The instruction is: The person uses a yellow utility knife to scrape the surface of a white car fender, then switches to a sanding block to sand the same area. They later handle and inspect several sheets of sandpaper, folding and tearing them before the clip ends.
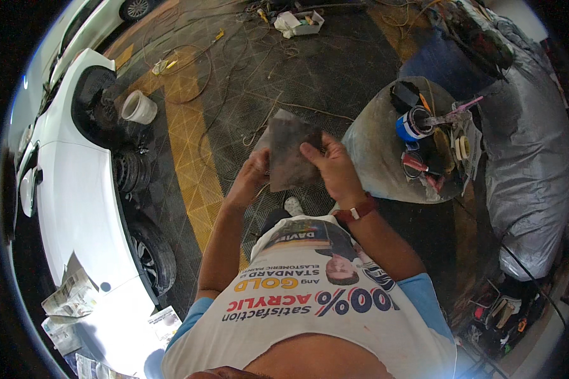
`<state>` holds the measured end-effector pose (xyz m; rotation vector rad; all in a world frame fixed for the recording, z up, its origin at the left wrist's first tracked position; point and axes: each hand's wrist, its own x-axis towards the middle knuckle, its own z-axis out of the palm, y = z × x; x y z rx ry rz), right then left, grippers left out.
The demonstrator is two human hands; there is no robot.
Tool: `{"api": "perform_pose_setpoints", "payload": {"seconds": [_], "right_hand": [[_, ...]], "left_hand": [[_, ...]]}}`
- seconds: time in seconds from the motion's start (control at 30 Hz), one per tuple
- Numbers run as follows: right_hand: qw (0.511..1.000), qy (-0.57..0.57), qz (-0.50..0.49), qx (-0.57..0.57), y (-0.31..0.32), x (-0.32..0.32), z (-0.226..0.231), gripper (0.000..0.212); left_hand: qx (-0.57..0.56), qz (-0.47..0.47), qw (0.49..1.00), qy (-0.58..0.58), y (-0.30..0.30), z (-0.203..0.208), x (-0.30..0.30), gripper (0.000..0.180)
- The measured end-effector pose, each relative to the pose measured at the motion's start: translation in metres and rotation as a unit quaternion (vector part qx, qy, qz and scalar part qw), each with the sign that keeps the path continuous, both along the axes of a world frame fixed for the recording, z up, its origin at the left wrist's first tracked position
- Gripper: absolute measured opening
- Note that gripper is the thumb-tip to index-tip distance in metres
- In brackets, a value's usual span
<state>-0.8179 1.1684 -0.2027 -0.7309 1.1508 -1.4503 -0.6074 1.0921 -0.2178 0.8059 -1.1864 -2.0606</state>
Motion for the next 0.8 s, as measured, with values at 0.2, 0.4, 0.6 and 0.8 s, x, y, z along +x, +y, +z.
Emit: {"api": "perform_pose_setpoints", "payload": {"seconds": [0.2,0.4,0.6,0.8], "right_hand": [[0.991,0.108,-0.061,0.047,0.004,0.002,-0.028,0.062],[0.997,0.016,-0.061,0.042,-0.024,-0.012,0.01,0.064],[0.997,0.025,0.005,0.073,-0.027,-0.05,-0.005,0.054],[0.956,0.08,-0.281,-0.012,-0.023,-0.079,0.001,0.049]], "left_hand": [[-0.045,-0.01,0.998,0.031,0.008,-0.003,-0.014,0.036],[-0.04,-0.097,0.994,0.018,0.009,-0.006,-0.005,0.035],[-0.019,-0.169,0.985,0.024,0.014,0.004,0.0,0.038],[-0.052,-0.015,0.999,0.003,0.014,0.008,0.007,0.038]]}}
